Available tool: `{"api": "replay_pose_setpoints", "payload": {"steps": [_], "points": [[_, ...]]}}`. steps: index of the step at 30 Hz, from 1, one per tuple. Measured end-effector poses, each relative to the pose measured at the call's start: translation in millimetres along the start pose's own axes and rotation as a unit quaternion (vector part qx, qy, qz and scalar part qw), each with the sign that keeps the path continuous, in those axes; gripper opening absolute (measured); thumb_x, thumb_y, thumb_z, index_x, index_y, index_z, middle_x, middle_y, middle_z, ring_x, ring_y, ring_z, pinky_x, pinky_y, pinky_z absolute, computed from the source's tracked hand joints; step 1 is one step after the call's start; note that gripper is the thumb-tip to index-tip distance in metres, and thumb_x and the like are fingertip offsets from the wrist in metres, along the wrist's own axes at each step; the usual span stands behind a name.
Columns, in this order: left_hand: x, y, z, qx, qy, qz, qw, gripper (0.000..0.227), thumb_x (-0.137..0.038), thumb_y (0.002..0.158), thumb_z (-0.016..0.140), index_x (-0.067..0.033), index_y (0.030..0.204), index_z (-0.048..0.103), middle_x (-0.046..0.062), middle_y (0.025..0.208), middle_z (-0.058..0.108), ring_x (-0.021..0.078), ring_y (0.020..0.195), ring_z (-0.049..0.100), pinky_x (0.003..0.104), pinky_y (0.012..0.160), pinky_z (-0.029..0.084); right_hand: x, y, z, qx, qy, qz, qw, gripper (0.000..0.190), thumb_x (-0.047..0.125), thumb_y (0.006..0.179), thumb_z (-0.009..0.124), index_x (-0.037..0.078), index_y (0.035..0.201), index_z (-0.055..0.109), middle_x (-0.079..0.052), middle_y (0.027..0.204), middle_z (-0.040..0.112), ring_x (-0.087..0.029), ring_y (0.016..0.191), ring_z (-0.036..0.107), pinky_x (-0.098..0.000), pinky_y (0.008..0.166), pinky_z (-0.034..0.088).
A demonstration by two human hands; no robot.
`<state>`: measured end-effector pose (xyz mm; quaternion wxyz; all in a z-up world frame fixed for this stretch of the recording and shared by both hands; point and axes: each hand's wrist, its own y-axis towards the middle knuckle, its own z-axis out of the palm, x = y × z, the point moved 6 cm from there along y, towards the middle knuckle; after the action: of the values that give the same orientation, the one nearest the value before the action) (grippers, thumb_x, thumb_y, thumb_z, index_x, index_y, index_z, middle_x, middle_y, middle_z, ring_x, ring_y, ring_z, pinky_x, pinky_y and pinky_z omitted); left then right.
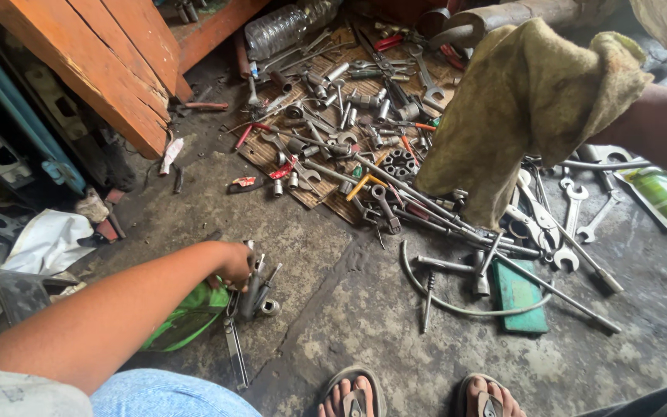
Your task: The person sits on the floor in a cluttered workshop and cleans various metal tools using a rag. They pick up items such as a socket wrench and a long metal rod from a large pile, wipe them thoroughly, and place them back down. The person handles the tools one at a time, focusing on removing dirt or grease from the surfaces.
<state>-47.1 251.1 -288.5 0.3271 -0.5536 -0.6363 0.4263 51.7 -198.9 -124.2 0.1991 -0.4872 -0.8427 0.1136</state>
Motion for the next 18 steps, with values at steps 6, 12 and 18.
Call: {"api": "replay_pose_setpoints", "payload": {"steps": [6,12,18], "points": [[-11.4,-4.9,-19.3,-0.081,0.188,0.054,0.977,0.033,-0.020,0.082,0.074,-0.0129,0.114,0.072,0.013,0.109,0.076,0.0285,0.095,0.073,0.043,0.083,0.060,1.7,2.7,7.6,0.022,-0.013,-0.002,1.000,0.028,0.018,0.090,0.066,0.006,0.115,0.066,-0.007,0.107,0.067,-0.018,0.094,0.061,-0.0326,0.083,0.056],[-25.1,-10.3,-36.4,-0.136,0.281,0.077,0.947,0.035,-0.029,0.081,0.072,-0.0127,0.111,0.078,0.015,0.113,0.076,0.0318,0.102,0.074,0.043,0.089,0.058,-6.5,-2.2,12.1,0.036,-0.021,0.003,0.999,0.027,0.020,0.091,0.064,0.007,0.115,0.066,-0.007,0.106,0.066,-0.018,0.093,0.060,-0.0330,0.082,0.055],[-77.3,-28.3,-7.5,-0.110,0.343,0.093,0.928,0.036,-0.032,0.082,0.071,-0.0174,0.115,0.075,0.011,0.118,0.075,0.0311,0.109,0.071,0.046,0.092,0.056,-21.0,-13.5,7.2,0.045,-0.027,0.011,0.999,0.027,0.022,0.092,0.063,0.007,0.115,0.066,-0.007,0.105,0.066,-0.018,0.091,0.060,-0.0334,0.081,0.055]]}}
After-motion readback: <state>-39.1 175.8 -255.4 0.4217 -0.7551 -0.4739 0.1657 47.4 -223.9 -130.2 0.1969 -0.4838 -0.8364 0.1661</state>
